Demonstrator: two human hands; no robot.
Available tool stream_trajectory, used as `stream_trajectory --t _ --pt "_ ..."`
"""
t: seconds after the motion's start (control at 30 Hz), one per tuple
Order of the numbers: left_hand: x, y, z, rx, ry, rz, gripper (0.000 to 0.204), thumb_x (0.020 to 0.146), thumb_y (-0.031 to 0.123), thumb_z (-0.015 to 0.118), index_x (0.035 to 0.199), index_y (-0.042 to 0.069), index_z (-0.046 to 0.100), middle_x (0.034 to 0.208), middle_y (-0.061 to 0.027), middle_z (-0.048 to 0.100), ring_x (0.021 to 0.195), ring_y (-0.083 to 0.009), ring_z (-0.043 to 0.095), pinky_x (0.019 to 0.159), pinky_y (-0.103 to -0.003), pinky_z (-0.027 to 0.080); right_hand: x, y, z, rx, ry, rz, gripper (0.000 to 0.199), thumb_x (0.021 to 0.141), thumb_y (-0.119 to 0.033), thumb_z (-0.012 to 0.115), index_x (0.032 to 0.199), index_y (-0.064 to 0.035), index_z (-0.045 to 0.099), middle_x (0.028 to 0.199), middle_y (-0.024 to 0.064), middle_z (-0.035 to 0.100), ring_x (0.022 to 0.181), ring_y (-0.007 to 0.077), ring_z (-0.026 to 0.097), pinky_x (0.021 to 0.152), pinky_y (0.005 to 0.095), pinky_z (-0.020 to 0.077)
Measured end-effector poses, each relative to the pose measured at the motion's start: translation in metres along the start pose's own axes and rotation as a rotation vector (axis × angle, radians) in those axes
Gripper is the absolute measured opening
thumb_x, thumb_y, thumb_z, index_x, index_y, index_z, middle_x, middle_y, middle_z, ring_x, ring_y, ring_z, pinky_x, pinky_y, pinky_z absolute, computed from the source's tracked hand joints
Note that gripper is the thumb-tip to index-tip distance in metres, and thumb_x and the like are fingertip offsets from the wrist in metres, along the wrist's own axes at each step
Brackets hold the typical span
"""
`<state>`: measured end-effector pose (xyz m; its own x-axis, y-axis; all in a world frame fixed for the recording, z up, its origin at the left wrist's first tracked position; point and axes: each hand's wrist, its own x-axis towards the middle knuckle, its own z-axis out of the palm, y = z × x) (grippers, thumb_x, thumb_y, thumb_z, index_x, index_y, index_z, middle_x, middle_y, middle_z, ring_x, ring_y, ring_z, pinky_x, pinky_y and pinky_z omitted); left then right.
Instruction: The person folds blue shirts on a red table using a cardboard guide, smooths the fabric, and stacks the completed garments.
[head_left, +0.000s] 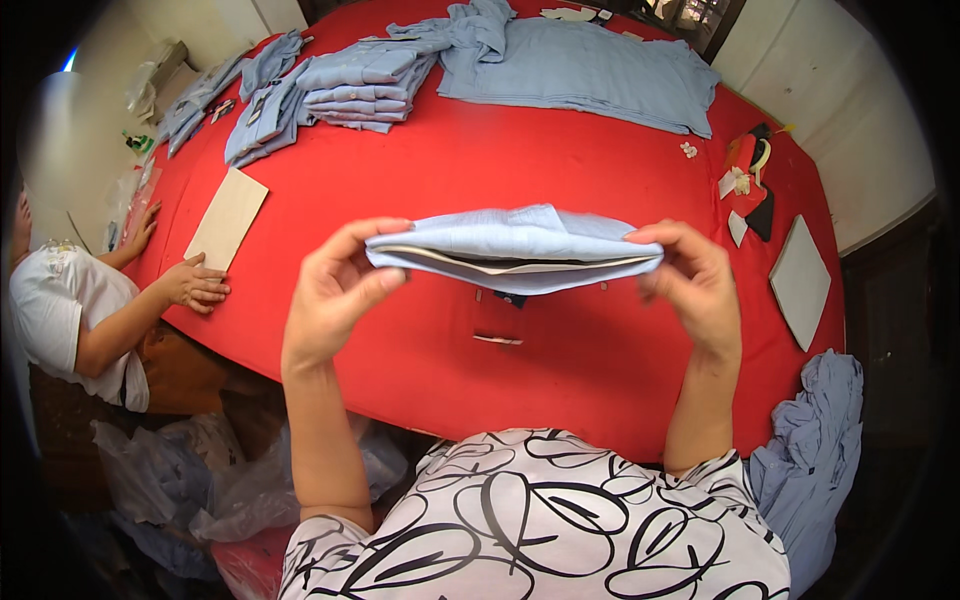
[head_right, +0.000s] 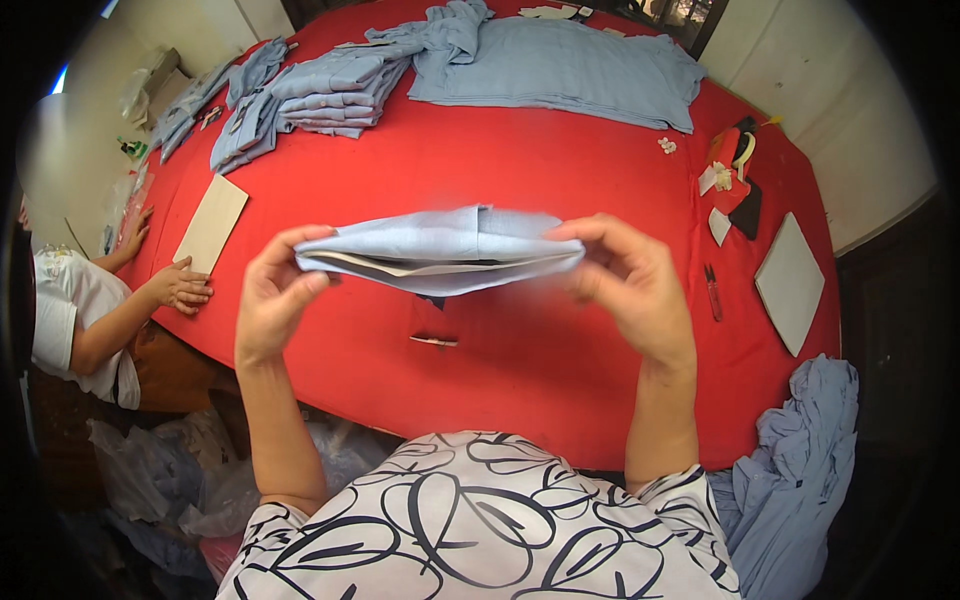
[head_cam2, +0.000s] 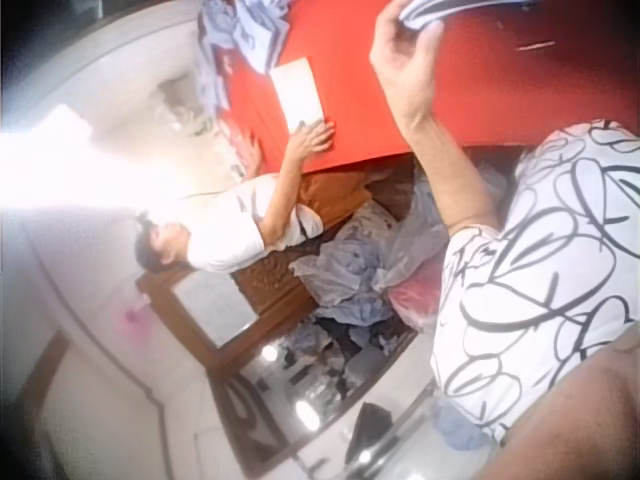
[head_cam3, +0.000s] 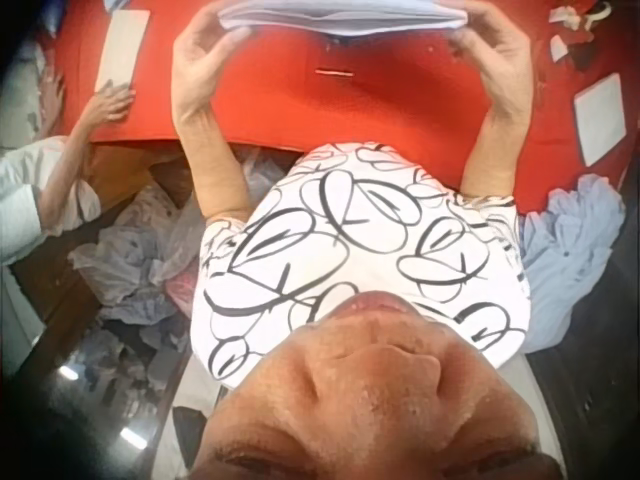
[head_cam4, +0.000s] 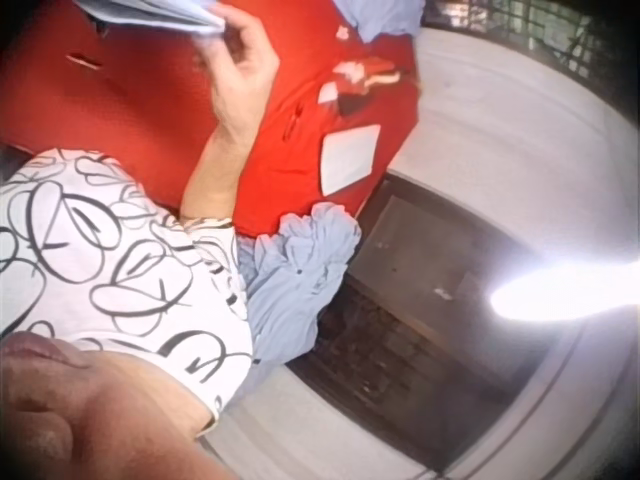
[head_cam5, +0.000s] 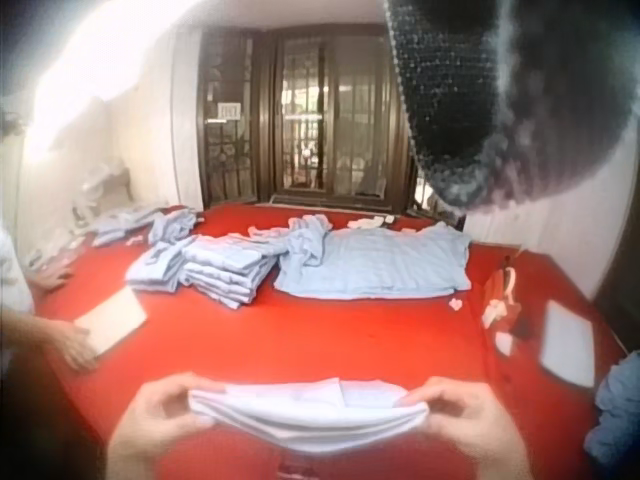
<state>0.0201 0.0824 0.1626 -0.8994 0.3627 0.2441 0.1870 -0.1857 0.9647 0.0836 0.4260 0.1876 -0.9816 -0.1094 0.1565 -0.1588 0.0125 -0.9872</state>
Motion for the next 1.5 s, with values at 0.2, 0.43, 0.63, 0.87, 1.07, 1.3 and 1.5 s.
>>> stream_trajectory --t 0.2,0.43,0.63,0.87,1.07,1.3,1.5 --pt "0.05 -0.015 -0.01 0.564 0.155 0.09 0.017 0.09 0.007 0.066 0.103 -0.004 0.069 0.096 -0.0034 0.062 0.082 -0.0096 0.058 0.072 -0.026 0.047 0.056 0.034 -0.011 -0.107 0.112 -0.069 0.017 0.09 -0.003 0.063 0.106 0.0007 0.067 0.09 -0.0017 0.063 0.077 0.0056 0.055 0.071 0.0214 0.0438" --pt "0.107 -0.172 -0.039 0.54 0.118 -0.24 0.025 0.091 0.009 0.067 0.114 0.0 0.067 0.077 0.0011 0.058 0.073 -0.0087 0.052 0.069 -0.025 0.044 0.115 0.184 -0.023 -0.21 0.186 0.222 0.028 0.089 -0.007 0.064 0.116 -0.0045 0.065 0.095 0.0062 0.068 0.081 0.0117 0.061 0.074 0.0267 0.0482" --pt "0.109 -0.186 -0.043 0.552 0.069 -0.432 0.026 0.092 0.011 0.066 0.117 0.005 0.069 0.077 0.0001 0.06 0.073 -0.0113 0.056 0.068 -0.027 0.047 0.13 0.188 -0.017 -0.958 0.145 0.152 0.026 0.092 -0.011 0.064 0.117 -0.0033 0.067 0.104 0.0106 0.068 0.092 0.0227 0.064 0.081 0.0354 0.0518" --pt "0.116 -0.177 -0.046 0.288 0.063 -0.509 0.028 0.095 0.012 0.063 0.12 -0.001 0.067 0.1 -0.0075 0.071 0.089 -0.0136 0.066 0.081 -0.027 0.053 0.163 0.174 0.094 -1.06 -0.035 0.004 0.03 0.091 -0.024 0.063 0.117 -0.0086 0.068 0.116 0.0115 0.063 0.116 0.0301 0.053 0.099 0.0479 0.0389" --pt "0.115 -0.182 -0.04 0.335 0.146 -0.443 0.022 0.094 0.013 0.065 0.109 -0.002 0.07 0.091 -0.0058 0.071 0.082 -0.0112 0.064 0.076 -0.027 0.051 0.157 0.196 0.1 -0.957 -0.067 -0.04 0.023 0.09 -0.022 0.065 0.107 -0.0084 0.073 0.111 0.0067 0.063 0.11 0.0269 0.052 0.098 0.0436 0.0352" --pt "0.12 -0.172 -0.019 0.758 0.181 -0.431 0.02 0.093 0.016 0.065 0.103 0.001 0.072 0.091 -0.0123 0.072 0.086 -0.0237 0.067 0.079 -0.035 0.053 0.158 0.201 0.075 -0.795 0.044 -0.142 0.026 0.093 -0.019 0.061 0.116 -0.0089 0.07 0.116 0.0092 0.064 0.116 0.0292 0.053 0.102 0.0452 0.0384" --pt "0.11 -0.169 0.003 1.161 0.126 0.098 0.021 0.089 0.017 0.067 0.103 0.003 0.073 0.11 -0.0142 0.068 0.106 -0.0328 0.058 0.094 -0.042 0.048 0.133 0.161 -0.007 -0.851 0.254 0.173 0.027 0.095 -0.014 0.057 0.119 -0.006 0.069 0.117 0.0128 0.065 0.11 0.0296 0.06 0.095 0.0394 0.0479"
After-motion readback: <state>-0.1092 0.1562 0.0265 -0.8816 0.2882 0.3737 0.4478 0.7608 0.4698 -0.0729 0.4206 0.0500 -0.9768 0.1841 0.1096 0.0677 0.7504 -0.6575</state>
